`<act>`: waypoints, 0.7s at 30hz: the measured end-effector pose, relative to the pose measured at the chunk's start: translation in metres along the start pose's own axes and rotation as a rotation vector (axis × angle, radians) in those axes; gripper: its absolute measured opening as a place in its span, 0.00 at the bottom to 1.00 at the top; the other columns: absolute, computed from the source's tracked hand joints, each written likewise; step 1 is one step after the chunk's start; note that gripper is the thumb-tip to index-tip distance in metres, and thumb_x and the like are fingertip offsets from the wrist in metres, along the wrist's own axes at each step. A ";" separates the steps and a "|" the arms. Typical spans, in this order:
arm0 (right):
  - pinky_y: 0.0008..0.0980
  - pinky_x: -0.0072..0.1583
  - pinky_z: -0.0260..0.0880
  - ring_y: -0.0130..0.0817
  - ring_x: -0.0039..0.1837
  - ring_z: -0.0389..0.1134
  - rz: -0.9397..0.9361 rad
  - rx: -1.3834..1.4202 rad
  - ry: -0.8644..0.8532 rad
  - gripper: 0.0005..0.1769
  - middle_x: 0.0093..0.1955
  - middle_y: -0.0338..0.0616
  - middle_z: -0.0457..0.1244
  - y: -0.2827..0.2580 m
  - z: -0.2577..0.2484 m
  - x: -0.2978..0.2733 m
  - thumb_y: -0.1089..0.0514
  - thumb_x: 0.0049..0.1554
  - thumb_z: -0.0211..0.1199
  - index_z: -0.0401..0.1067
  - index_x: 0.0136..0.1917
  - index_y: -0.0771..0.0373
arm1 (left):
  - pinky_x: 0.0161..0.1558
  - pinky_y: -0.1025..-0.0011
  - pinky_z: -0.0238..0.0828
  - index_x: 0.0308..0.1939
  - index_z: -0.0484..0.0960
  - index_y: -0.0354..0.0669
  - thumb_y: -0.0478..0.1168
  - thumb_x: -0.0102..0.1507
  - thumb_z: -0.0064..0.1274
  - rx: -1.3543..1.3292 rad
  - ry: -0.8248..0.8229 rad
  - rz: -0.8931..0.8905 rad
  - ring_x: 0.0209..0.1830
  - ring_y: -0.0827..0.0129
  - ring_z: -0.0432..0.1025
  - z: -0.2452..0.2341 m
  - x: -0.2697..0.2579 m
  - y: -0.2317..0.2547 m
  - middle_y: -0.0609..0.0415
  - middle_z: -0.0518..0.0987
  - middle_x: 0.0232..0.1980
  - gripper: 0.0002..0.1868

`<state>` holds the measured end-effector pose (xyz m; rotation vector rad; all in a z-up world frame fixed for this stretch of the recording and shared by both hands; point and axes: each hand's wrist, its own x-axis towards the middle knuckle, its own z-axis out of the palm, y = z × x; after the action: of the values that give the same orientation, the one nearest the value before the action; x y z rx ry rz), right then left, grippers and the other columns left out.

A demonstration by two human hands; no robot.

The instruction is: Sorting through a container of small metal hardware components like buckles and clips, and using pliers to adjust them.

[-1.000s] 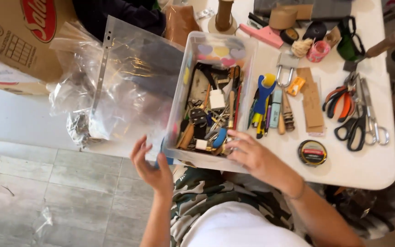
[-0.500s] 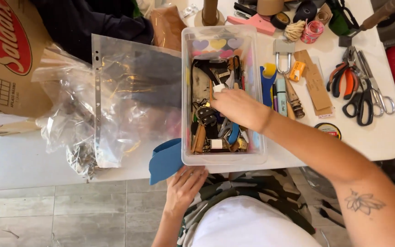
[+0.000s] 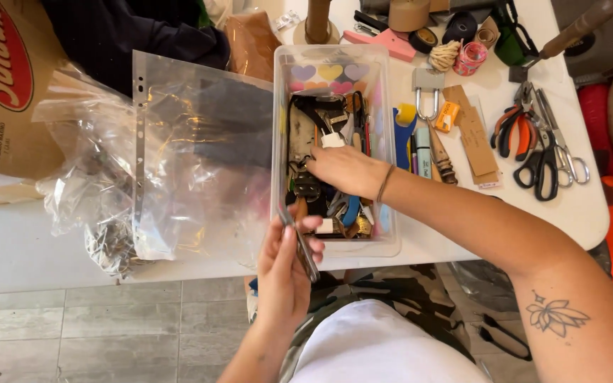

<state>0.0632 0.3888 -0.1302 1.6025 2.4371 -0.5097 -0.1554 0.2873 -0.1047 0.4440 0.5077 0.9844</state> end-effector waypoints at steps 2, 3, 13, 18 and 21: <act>0.49 0.40 0.72 0.50 0.41 0.69 0.028 0.043 -0.004 0.14 0.46 0.55 0.61 0.003 0.007 0.003 0.77 0.57 0.54 0.61 0.56 0.69 | 0.39 0.75 0.73 0.68 0.70 0.38 0.36 0.73 0.40 0.039 0.060 -0.066 0.34 0.71 0.76 0.013 0.011 0.002 0.45 0.83 0.53 0.19; 0.55 0.44 0.73 0.57 0.44 0.71 0.014 0.055 0.026 0.23 0.49 0.60 0.62 0.008 0.013 0.005 0.76 0.50 0.62 0.62 0.58 0.69 | 0.45 0.77 0.75 0.72 0.64 0.37 0.41 0.74 0.37 0.076 0.027 -0.053 0.44 0.72 0.76 0.017 0.015 0.002 0.46 0.80 0.59 0.23; 0.39 0.48 0.78 0.38 0.45 0.74 0.032 0.216 0.367 0.08 0.47 0.43 0.67 0.016 -0.008 -0.017 0.63 0.56 0.70 0.74 0.48 0.59 | 0.29 0.82 0.52 0.42 0.76 0.53 0.56 0.70 0.48 0.054 1.041 0.956 0.25 0.83 0.56 -0.117 -0.042 0.048 0.69 0.69 0.31 0.14; 0.24 0.52 0.77 0.29 0.45 0.70 -0.089 0.366 0.604 0.03 0.46 0.43 0.67 0.016 -0.048 -0.040 0.61 0.60 0.68 0.76 0.47 0.62 | 0.29 0.83 0.54 0.49 0.74 0.53 0.48 0.69 0.47 0.093 0.942 0.712 0.26 0.85 0.60 -0.133 -0.063 0.036 0.68 0.72 0.34 0.08; 0.26 0.50 0.73 0.32 0.45 0.68 -0.145 0.401 0.786 0.05 0.49 0.46 0.65 0.003 -0.065 -0.062 0.66 0.61 0.68 0.77 0.52 0.65 | 0.29 0.84 0.58 0.53 0.73 0.46 0.41 0.70 0.45 0.038 0.743 0.561 0.27 0.82 0.62 -0.105 -0.046 0.036 0.64 0.72 0.34 0.09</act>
<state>0.0930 0.3616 -0.0503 2.0975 3.1933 -0.4731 -0.2629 0.2777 -0.1590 0.2409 1.1055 1.6948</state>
